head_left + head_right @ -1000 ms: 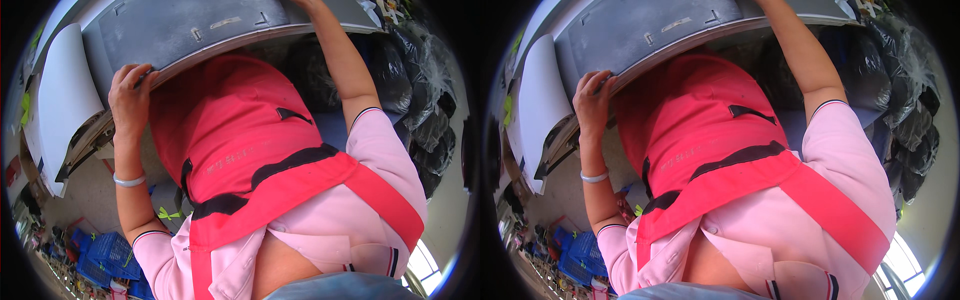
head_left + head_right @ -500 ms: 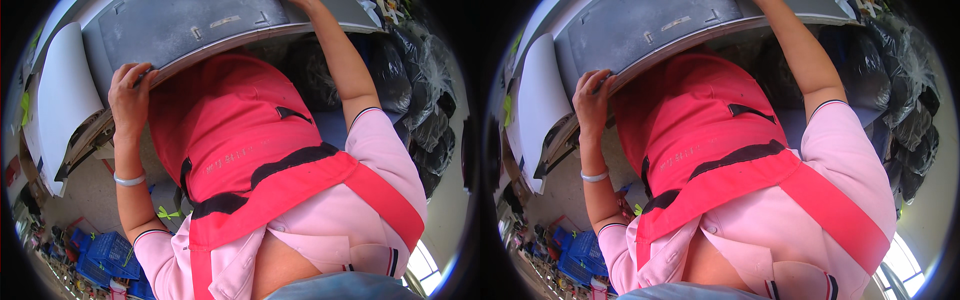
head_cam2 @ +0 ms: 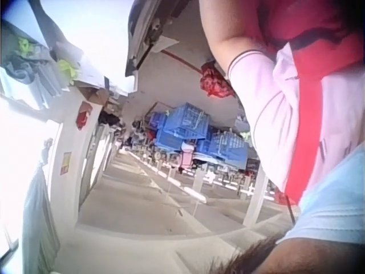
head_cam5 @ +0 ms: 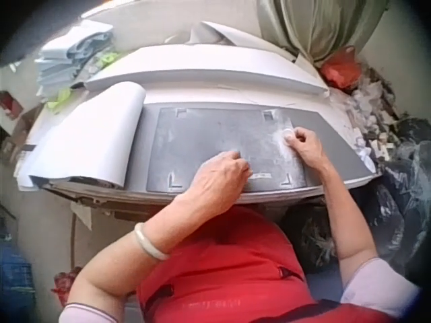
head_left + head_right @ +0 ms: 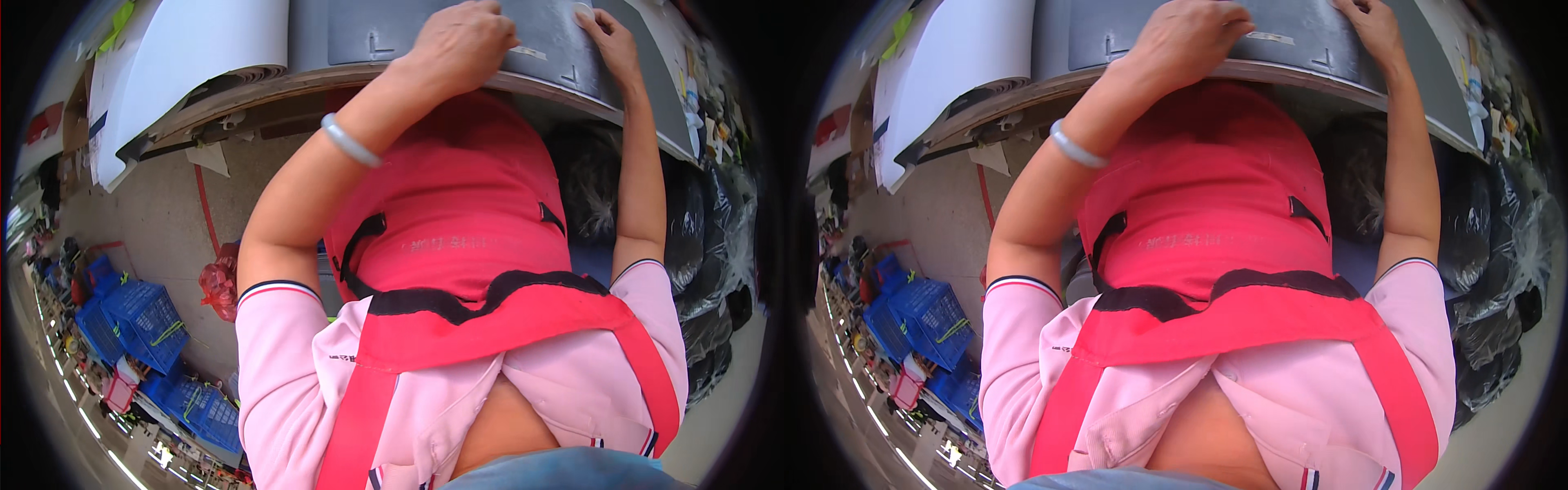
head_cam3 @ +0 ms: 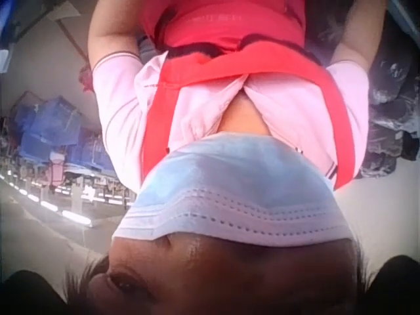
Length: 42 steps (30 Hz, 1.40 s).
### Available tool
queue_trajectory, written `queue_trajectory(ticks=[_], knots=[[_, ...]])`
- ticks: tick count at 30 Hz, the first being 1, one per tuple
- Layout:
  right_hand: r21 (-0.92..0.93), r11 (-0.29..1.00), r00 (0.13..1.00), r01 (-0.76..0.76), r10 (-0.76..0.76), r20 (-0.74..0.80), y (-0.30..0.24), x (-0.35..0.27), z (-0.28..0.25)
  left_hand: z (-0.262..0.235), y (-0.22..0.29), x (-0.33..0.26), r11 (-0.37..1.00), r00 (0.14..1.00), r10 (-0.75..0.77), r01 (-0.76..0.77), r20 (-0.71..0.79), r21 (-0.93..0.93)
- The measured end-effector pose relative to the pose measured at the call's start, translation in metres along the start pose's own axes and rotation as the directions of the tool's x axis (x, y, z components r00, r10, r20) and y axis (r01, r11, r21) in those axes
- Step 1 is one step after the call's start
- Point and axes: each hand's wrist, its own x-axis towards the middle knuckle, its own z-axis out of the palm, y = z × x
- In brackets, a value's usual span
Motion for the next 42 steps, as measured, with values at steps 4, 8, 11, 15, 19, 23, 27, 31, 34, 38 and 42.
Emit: queue_trajectory(ticks=[4, 8, 11, 15, 19, 23, 27, 31, 34, 38, 42], knots=[[0.018, 0.999, 0.997, -0.048, 0.05, -0.064, -0.012, -0.002, -0.002, 0.031, -0.01, 0.024, 0.993, 0.998, -0.037, 0.043, -0.056, 0.108], [-0.12, 0.993, 0.951, 0.015, -0.051, -0.304, -0.011, -0.014, -0.003, 0.05, -0.016, 0.028, 0.974, 0.982, 0.055, -0.013, -0.179, 0.228], [0.221, 0.974, 0.959, -0.052, 0.111, -0.262, -0.068, -0.039, 0.0, 0.039, -0.013, 0.024, 0.953, 0.982, 0.072, -0.015, -0.177, 0.303], [0.326, 0.939, 0.993, -0.109, 0.118, -0.007, -0.102, -0.08, 0.012, 0.022, 0.001, 0.018, 0.942, 0.99, -0.1, 0.127, -0.103, 0.31], [-0.025, 0.998, 0.995, 0.061, -0.059, 0.082, -0.098, -0.104, -0.006, 0.032, 0.0, 0.022, 0.944, 0.99, -0.108, 0.131, -0.092, 0.303], [-0.18, 0.968, 0.983, 0.175, -0.163, 0.08, -0.105, -0.11, -0.007, 0.032, 0.002, 0.024, 0.945, 0.99, -0.115, 0.135, -0.083, 0.3], [-0.187, 0.943, 0.959, 0.275, -0.256, 0.119, -0.107, -0.104, -0.001, 0.031, 0.005, 0.024, 0.948, 0.988, -0.127, 0.146, -0.085, 0.283], [-0.292, 0.901, 0.945, 0.32, -0.283, 0.163, -0.111, -0.099, -0.001, 0.028, 0.007, 0.023, 0.95, 0.987, -0.142, 0.156, -0.071, 0.272], [-0.262, 0.93, 0.959, 0.259, -0.216, 0.182, -0.107, -0.101, -0.009, 0.029, 0.005, 0.022, 0.946, 0.987, -0.138, 0.155, -0.081, 0.284], [0.087, 0.995, 0.998, -0.046, 0.049, -0.037, -0.113, -0.107, 0.002, 0.031, 0.004, 0.021, 0.942, 0.988, -0.118, 0.142, -0.099, 0.303], [0.009, 0.989, 0.987, -0.15, 0.151, -0.058, -0.112, -0.106, 0.011, 0.029, 0.003, 0.025, 0.948, 0.99, -0.124, 0.14, -0.072, 0.286]])
